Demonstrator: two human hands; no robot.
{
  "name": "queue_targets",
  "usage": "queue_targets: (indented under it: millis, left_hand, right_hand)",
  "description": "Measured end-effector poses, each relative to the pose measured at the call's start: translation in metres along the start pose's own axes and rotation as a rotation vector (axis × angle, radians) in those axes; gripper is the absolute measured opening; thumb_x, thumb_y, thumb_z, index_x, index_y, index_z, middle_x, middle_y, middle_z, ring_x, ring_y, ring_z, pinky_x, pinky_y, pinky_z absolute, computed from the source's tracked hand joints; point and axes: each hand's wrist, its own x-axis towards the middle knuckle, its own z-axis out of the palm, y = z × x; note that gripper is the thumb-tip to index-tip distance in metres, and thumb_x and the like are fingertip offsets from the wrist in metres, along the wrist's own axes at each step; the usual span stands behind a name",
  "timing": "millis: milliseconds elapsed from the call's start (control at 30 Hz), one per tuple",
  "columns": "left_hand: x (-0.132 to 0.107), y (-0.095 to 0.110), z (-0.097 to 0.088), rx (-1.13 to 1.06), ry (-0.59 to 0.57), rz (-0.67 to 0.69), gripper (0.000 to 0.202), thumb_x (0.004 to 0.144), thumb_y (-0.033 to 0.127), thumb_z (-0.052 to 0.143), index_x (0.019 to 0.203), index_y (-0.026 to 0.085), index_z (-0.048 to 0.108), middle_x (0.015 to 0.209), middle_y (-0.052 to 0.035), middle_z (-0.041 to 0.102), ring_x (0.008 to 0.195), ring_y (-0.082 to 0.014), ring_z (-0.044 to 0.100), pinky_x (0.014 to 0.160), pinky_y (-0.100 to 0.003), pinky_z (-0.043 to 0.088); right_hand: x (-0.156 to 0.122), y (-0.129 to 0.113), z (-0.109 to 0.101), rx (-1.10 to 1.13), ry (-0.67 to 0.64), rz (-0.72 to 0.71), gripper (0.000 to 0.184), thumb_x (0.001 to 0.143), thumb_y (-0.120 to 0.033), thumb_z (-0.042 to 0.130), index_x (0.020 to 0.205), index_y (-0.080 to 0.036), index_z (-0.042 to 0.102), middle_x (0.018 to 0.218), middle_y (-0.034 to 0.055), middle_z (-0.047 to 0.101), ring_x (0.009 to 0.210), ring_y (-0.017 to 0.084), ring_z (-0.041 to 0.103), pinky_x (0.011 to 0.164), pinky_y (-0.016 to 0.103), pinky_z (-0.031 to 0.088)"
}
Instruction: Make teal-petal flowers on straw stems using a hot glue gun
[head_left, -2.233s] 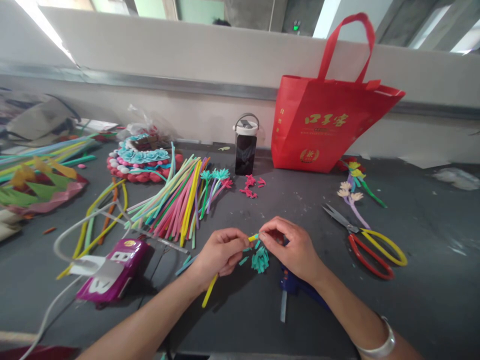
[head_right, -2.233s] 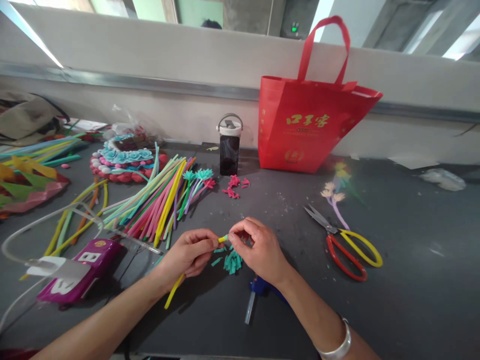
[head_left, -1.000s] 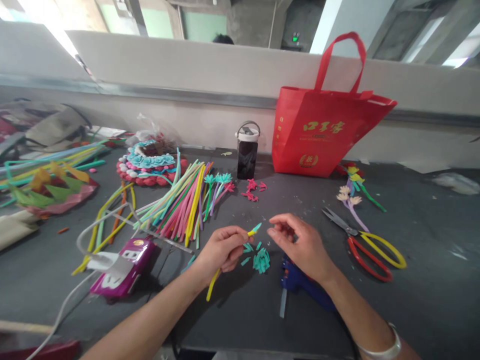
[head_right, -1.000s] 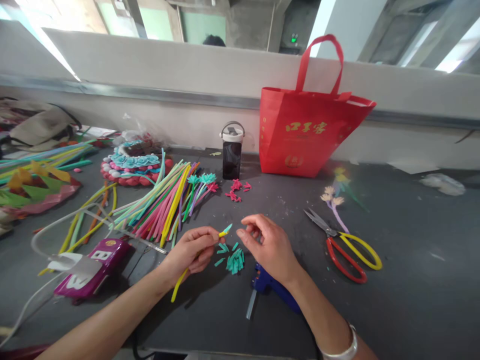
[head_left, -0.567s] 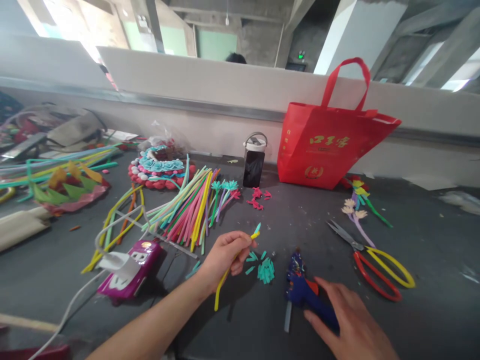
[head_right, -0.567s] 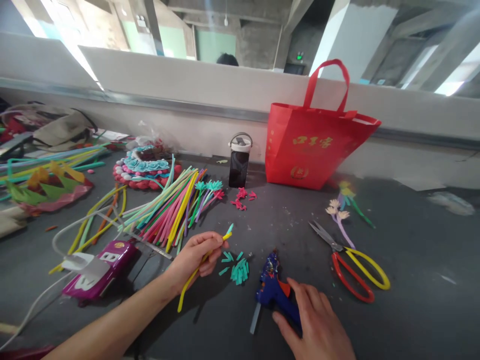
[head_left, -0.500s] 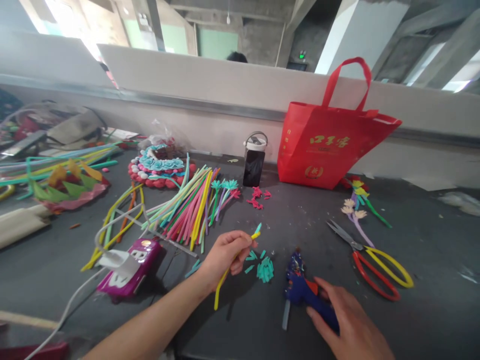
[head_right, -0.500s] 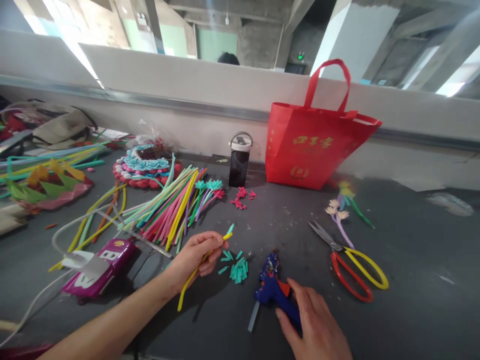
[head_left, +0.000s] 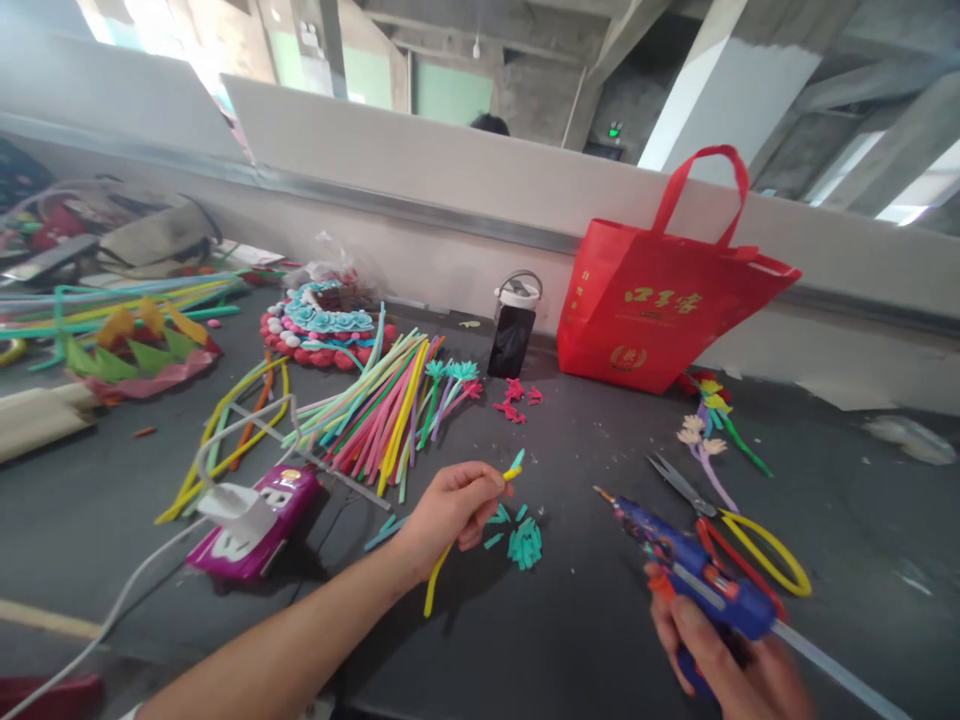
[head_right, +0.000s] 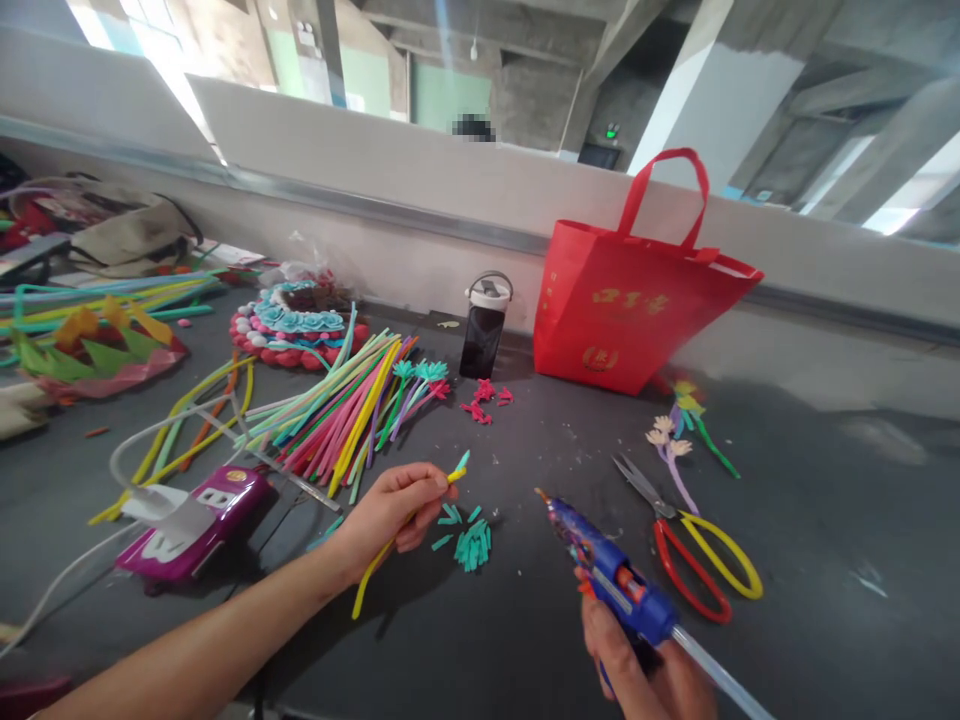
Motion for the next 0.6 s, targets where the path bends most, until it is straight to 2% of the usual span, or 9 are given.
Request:
queue_targets:
  millis: [67, 133, 167, 300, 467, 600]
  left_hand:
    - [0.000, -0.001, 0.001, 0.010, 0.005, -0.010, 0.021, 0.081, 0.035, 0.064, 0.078, 0.014, 0.064, 0.043, 0.0092, 0.041, 0.030, -0.0021, 0.027, 0.031, -0.016, 0.022]
    - [0.000, -0.001, 0.000, 0.012, 0.013, -0.016, 0.021, 0.081, 0.035, 0.064, 0.078, 0.014, 0.064, 0.044, 0.0089, 0.042, 0.029, -0.0020, 0.027, 0.030, -0.015, 0.021]
    - [0.000, -0.001, 0.000, 0.011, 0.017, -0.016, 0.020, 0.081, 0.034, 0.063, 0.078, 0.014, 0.064, 0.044, 0.0088, 0.043, 0.029, -0.0019, 0.027, 0.030, -0.015, 0.020]
    - [0.000, 0.000, -0.001, 0.009, 0.024, -0.017, 0.019, 0.081, 0.033, 0.062, 0.077, 0.015, 0.064, 0.043, 0.0087, 0.042, 0.028, -0.0020, 0.027, 0.029, -0.015, 0.019]
    - [0.000, -0.001, 0.000, 0.006, 0.019, -0.019, 0.020, 0.082, 0.034, 0.061, 0.077, 0.015, 0.063, 0.043, 0.0090, 0.041, 0.027, -0.0023, 0.027, 0.029, -0.015, 0.021]
    - [0.000, -0.001, 0.000, 0.009, 0.024, -0.030, 0.019, 0.082, 0.033, 0.061, 0.077, 0.015, 0.063, 0.043, 0.0089, 0.041, 0.028, -0.0021, 0.027, 0.029, -0.015, 0.021]
  right_hand:
    - [-0.002, -0.012, 0.006, 0.206, -0.047, 0.141, 0.044, 0.093, -0.056, 0.045, 0.095, -0.019, 0.069, 0.067, 0.0060, 0.068, 0.043, 0.016, 0.056, 0.039, 0.025, 0.045]
    - [-0.003, -0.025, 0.017, 0.439, -0.080, 0.305, 0.050, 0.087, -0.062, 0.053, 0.099, -0.017, 0.071, 0.075, 0.0080, 0.069, 0.047, 0.014, 0.055, 0.041, 0.024, 0.044]
    - [-0.002, -0.030, 0.022, 0.502, -0.100, 0.334, 0.052, 0.084, -0.064, 0.056, 0.100, -0.017, 0.072, 0.076, 0.0084, 0.069, 0.048, 0.014, 0.054, 0.042, 0.024, 0.044]
    - [0.003, -0.040, 0.036, 0.485, -0.114, 0.238, 0.050, 0.082, -0.064, 0.059, 0.099, -0.019, 0.074, 0.074, 0.0074, 0.069, 0.053, 0.016, 0.058, 0.046, 0.024, 0.048]
    - [0.006, -0.032, 0.043, 0.395, -0.119, 0.159, 0.046, 0.087, -0.060, 0.056, 0.100, -0.020, 0.075, 0.074, 0.0072, 0.071, 0.060, 0.020, 0.065, 0.047, 0.024, 0.050]
    - [0.005, -0.028, 0.049, 0.347, -0.102, 0.097, 0.040, 0.086, -0.057, 0.058, 0.099, -0.023, 0.076, 0.086, 0.0079, 0.076, 0.067, 0.022, 0.070, 0.051, 0.025, 0.055]
